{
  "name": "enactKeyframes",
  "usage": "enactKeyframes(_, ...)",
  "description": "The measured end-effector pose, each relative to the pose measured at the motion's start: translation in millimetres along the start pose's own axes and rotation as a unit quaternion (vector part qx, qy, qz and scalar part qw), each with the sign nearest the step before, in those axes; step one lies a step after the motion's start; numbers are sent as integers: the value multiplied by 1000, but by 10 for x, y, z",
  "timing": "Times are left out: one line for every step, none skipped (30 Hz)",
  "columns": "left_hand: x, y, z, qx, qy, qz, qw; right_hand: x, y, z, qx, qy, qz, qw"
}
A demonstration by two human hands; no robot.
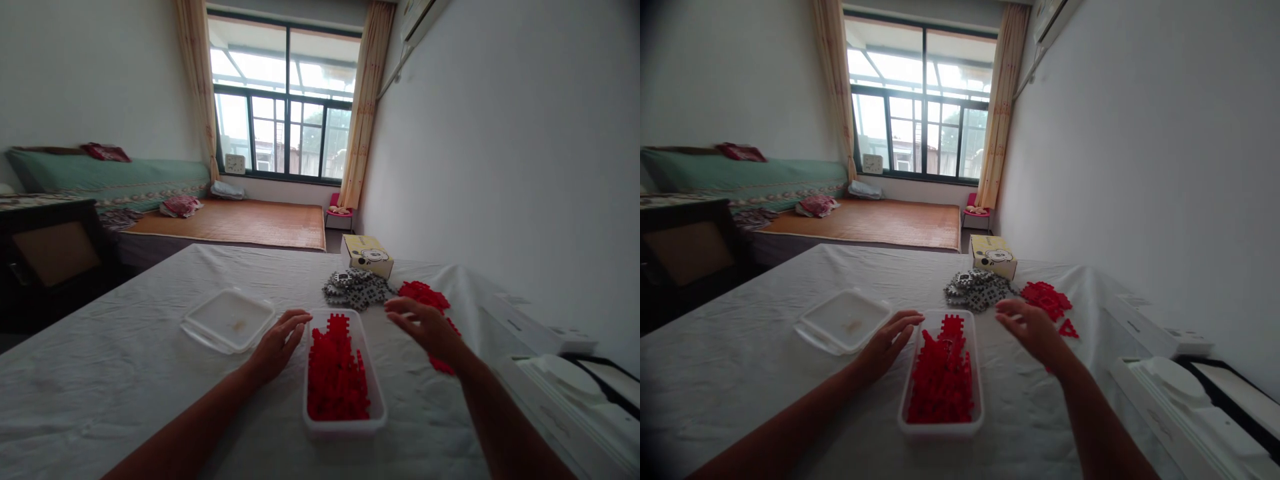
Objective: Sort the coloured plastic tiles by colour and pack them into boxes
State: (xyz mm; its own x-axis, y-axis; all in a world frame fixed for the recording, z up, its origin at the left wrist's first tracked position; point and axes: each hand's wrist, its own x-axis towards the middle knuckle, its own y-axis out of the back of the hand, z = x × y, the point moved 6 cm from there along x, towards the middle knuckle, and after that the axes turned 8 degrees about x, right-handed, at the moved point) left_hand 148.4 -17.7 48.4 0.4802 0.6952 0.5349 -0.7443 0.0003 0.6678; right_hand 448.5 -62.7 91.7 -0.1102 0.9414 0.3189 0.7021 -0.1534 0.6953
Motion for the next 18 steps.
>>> enactKeyframes(1,-3,-7,2,2,0,1000,-41,160,289,-18,-59,0,998)
enactKeyframes(2,-6,-14,4,2,1,1000,-106,288,568,-48,-111,-11,993)
enactKeyframes(4,-11,-22,6,2,1,1000,-190,378,824,-73,-157,-31,984)
enactKeyframes(5,-15,-31,7,2,3,1000,-280,427,1037,-89,-191,-55,976)
enactKeyframes(7,-19,-39,8,0,5,1000,-364,439,1200,-97,-215,-79,969)
enactKeyframes(8,-22,-46,8,-2,6,1000,-433,421,1308,-97,-230,-102,963)
enactKeyframes(9,-25,-52,8,-4,7,1000,-479,387,1365,-94,-237,-120,960)
enactKeyframes(9,-28,-58,8,-5,7,1000,-499,349,1379,-92,-238,-133,958)
enactKeyframes(9,-30,-63,9,-6,7,1000,-494,318,1361,-94,-235,-141,957)
enactKeyframes(9,-32,-67,10,-7,6,1000,-463,305,1324,-99,-229,-143,958)
enactKeyframes(9,-34,-71,11,-7,5,1000,-409,315,1279,-105,-221,-136,960)
enactKeyframes(9,-34,-73,11,-6,4,1000,-333,350,1234,-112,-210,-122,964)
enactKeyframes(11,-31,-74,11,-6,5,1000,-240,404,1198,-119,-198,-103,968)
enactKeyframes(13,-29,-73,11,-5,5,1000,-135,474,1180,-129,-186,-80,971)
enactKeyframes(16,-27,-71,10,-5,4,1000,-23,555,1184,-147,-179,-54,971)
enactKeyframes(19,-26,-68,10,-5,3,1000,88,639,1212,-170,-179,-27,969)
enactKeyframes(22,-25,-65,10,-4,2,1000,197,714,1260,-195,-185,-4,963)
enactKeyframes(23,-24,-63,11,-3,1,1000,298,776,1323,-217,-194,16,957)
